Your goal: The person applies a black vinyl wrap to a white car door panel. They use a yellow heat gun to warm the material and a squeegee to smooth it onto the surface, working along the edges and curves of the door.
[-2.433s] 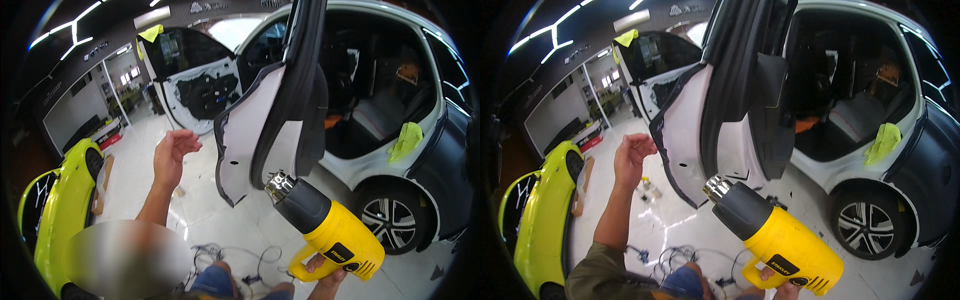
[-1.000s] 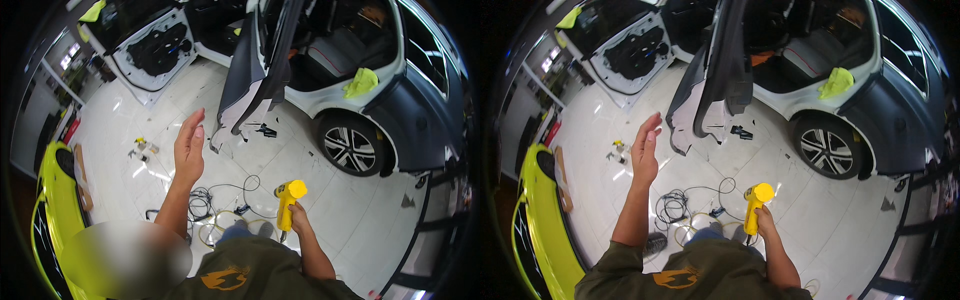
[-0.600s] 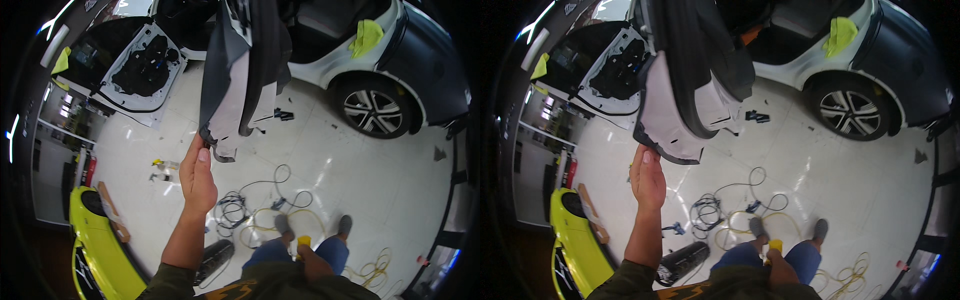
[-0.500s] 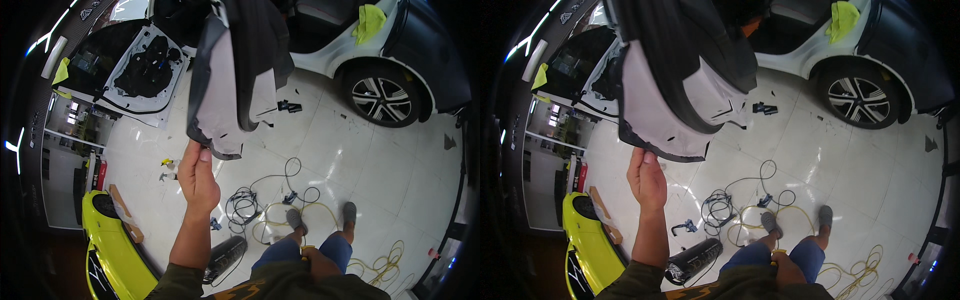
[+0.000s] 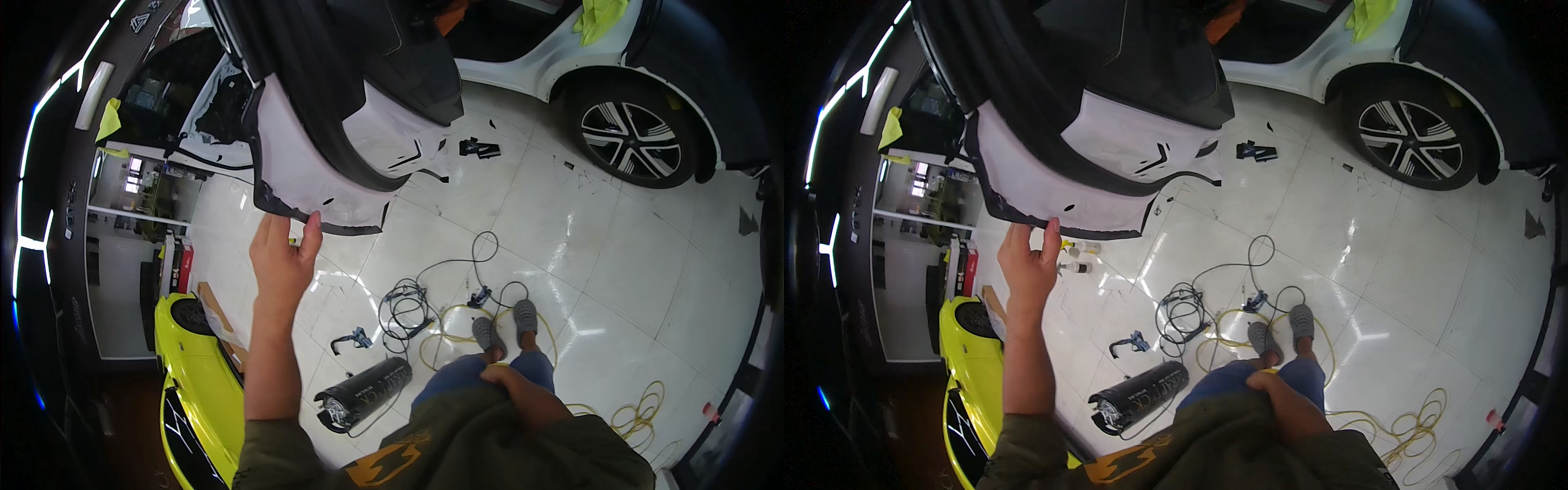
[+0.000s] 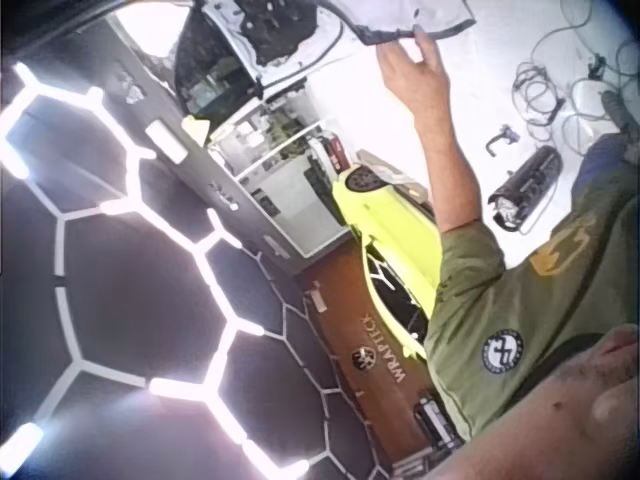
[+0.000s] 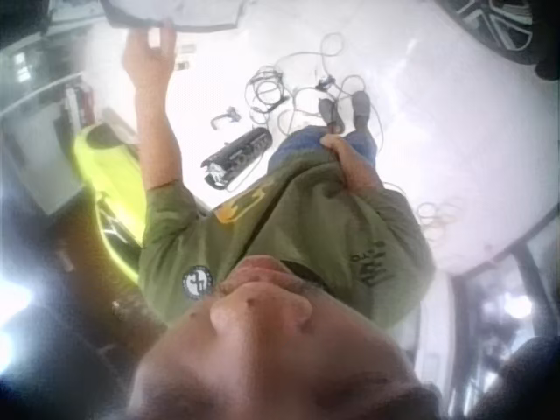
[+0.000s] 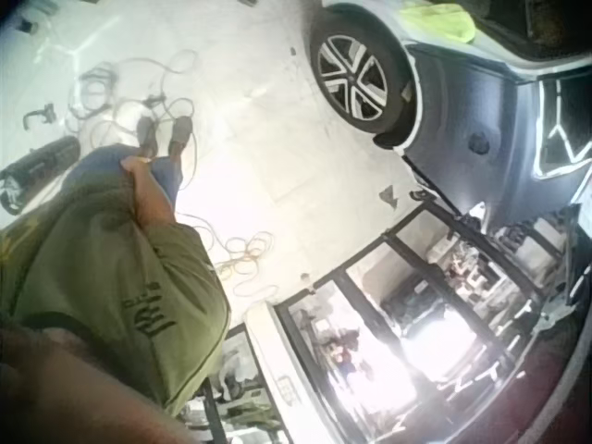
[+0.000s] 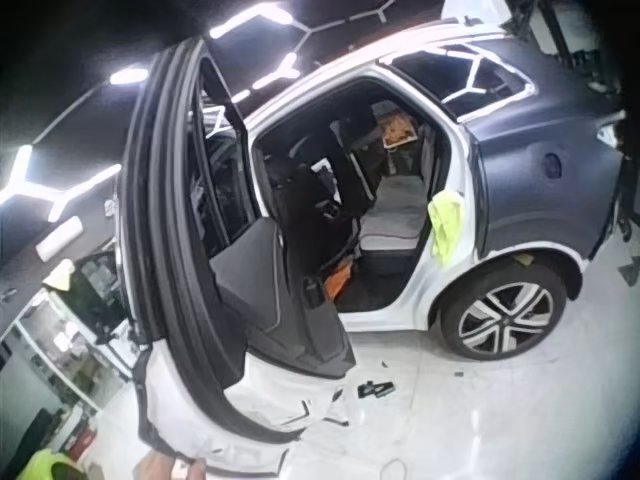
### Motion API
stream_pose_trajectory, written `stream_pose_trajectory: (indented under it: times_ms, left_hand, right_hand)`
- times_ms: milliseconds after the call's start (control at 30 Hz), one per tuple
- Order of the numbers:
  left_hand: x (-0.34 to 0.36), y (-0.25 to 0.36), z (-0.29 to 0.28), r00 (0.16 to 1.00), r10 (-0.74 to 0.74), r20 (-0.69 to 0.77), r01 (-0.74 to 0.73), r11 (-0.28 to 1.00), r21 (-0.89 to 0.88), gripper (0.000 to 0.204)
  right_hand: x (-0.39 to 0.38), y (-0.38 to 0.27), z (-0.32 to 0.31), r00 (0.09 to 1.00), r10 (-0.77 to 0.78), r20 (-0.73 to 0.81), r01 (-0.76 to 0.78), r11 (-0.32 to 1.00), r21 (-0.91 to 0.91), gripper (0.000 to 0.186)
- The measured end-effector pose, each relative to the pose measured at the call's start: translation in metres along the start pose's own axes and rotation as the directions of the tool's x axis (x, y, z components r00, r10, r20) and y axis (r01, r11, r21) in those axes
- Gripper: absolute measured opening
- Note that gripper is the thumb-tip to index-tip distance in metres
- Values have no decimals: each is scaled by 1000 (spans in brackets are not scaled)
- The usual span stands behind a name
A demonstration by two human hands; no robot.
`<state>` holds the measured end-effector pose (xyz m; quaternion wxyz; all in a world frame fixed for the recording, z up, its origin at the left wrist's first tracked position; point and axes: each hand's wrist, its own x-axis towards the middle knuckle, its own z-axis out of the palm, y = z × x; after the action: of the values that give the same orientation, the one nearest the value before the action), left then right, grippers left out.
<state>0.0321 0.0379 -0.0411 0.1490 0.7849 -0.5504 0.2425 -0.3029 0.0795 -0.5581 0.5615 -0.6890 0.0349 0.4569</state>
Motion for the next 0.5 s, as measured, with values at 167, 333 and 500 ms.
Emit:
stream_pose_trajectory:
  times_ms: [167,333,500]
  left_hand:
    - [30,26,-28,983,-142,114,160,971,-175,27]
    - [19,20,-30,926,-295,234,364,862,-354,27]
    - [3,29,-22,908,-375,190,420,830,-367,29]
  right_hand:
    - [-22,-38,-65,891,81,-448,-129,989,-78,39]
    - [-209,-282,-213,211,-449,-869,688,699,-194,30]
    - [-287,-403,-253,-72,-583,-809,759,495,-424,25]
